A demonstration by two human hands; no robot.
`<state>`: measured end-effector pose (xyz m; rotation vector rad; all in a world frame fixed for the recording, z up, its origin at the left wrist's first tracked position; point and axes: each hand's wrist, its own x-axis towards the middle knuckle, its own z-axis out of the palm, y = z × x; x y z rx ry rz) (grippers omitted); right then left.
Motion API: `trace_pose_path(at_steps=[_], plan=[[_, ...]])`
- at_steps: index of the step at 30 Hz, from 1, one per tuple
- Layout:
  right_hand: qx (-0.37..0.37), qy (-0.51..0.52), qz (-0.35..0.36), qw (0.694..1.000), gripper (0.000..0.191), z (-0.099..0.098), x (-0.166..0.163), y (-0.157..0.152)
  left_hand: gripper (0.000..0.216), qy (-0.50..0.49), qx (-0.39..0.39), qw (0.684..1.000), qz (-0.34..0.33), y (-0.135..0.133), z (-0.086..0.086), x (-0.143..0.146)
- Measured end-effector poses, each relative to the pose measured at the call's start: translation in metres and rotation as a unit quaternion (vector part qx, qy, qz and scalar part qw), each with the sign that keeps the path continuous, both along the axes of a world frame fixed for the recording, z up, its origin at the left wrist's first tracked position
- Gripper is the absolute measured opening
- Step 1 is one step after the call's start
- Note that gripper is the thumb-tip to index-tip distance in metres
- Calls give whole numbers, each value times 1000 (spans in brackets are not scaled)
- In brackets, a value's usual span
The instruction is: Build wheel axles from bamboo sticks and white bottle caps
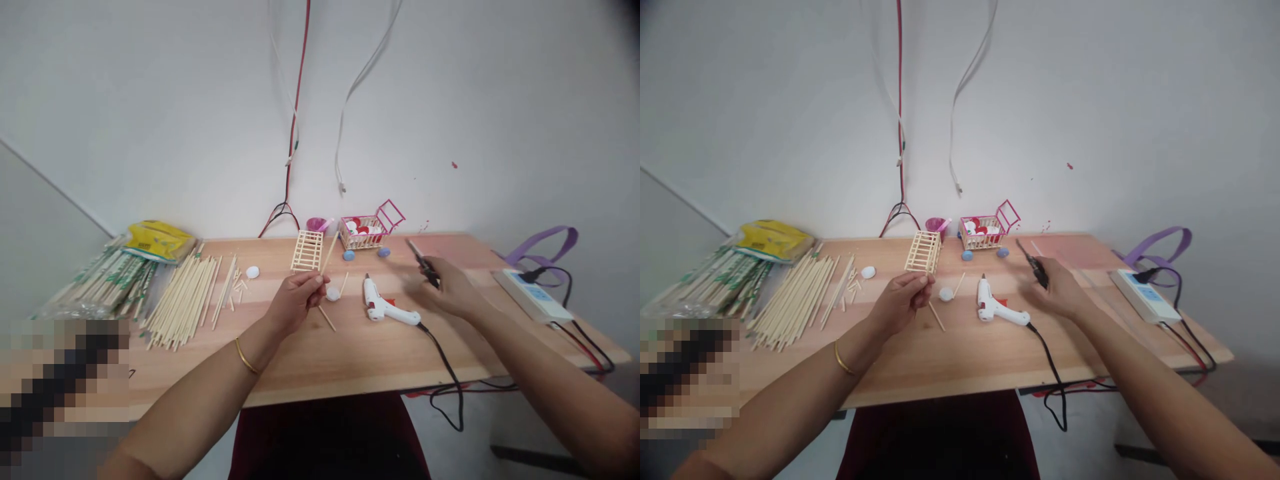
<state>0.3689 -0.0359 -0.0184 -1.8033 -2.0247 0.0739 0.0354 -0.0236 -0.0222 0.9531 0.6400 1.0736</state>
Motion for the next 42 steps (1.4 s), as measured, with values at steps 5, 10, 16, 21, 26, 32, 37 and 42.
trace_pose_path(at_steps=[5, 10, 16, 21, 26, 32, 37, 42], plan=[[-42, 67, 151, 985, 45, 31, -59, -22, 25, -3, 9, 1000, -7, -7, 5, 3], [-62, 71, 253, 963, 54, 44, -107, -26, 27, 0, 31, 999, -18, -9, 5, 3], [-47, 81, 284, 954, 59, 45, -125, -25, 24, 18, 75, 996, -41, -9, 0, 3], [-26, 68, 280, 957, 62, 45, -132, -25, 26, 65, 106, 992, -28, -8, -2, 1], [-8, 47, 270, 962, 58, 41, -136, -24, 23, 147, 188, 971, 4, -6, -6, -1], [22, 13, 251, 968, 54, 33, -141, -22, 21, 187, 230, 954, 39, -7, -6, -1], [32, 7, 260, 965, 52, 32, -143, -20, 16, 198, 234, 950, 54, -12, 2, -1], [35, 7, 264, 964, 48, 30, -144, -19, 21, 177, 217, 959, 51, -15, 6, -1]])
